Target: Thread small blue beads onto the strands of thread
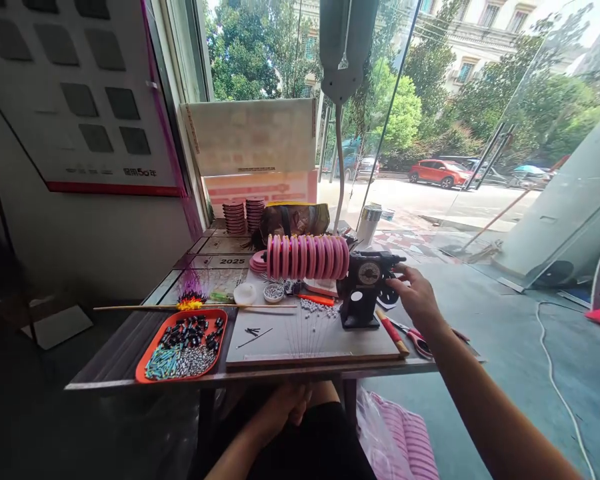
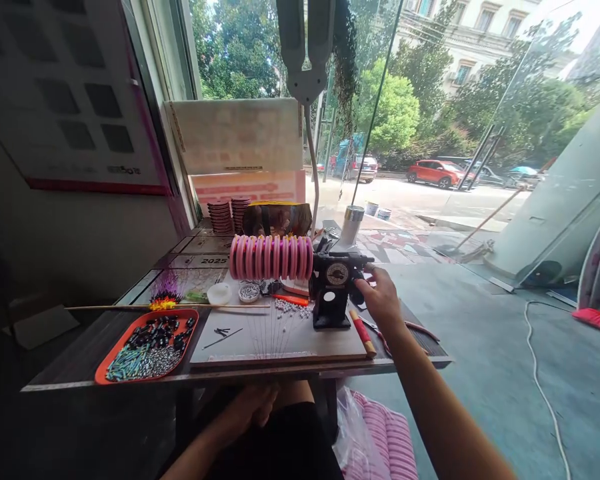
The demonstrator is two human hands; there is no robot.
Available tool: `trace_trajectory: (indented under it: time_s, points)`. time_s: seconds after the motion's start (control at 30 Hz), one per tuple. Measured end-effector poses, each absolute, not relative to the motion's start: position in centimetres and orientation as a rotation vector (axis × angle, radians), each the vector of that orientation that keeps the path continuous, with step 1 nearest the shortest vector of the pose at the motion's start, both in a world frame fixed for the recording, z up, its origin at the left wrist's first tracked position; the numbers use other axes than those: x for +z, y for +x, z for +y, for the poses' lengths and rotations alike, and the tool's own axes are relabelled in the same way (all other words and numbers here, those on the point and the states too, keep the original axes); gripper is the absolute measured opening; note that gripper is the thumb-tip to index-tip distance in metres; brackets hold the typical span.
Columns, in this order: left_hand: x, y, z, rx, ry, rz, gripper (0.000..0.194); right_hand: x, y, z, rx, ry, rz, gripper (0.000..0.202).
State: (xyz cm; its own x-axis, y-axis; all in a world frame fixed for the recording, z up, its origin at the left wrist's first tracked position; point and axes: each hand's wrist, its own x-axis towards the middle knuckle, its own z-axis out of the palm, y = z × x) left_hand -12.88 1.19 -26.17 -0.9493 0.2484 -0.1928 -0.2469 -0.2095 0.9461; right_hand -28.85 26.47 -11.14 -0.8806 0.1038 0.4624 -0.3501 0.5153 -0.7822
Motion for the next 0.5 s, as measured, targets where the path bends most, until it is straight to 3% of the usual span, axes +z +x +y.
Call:
trace_trajectory:
  time_s: [0.27, 0.5]
  points:
    - [-26.7, -13.0, 1.2, 2.205, 0.0, 1.823, 0.055, -9.9, -28.4, 26.2, 1.634, 0.283, -2.265, 0.044]
    - [-26.4, -12.7, 1.3, 2.224, 0.004, 1.838, 0.052, -6.9, -25.7, 26.0, 1.376, 0.131, -2.116, 0.053]
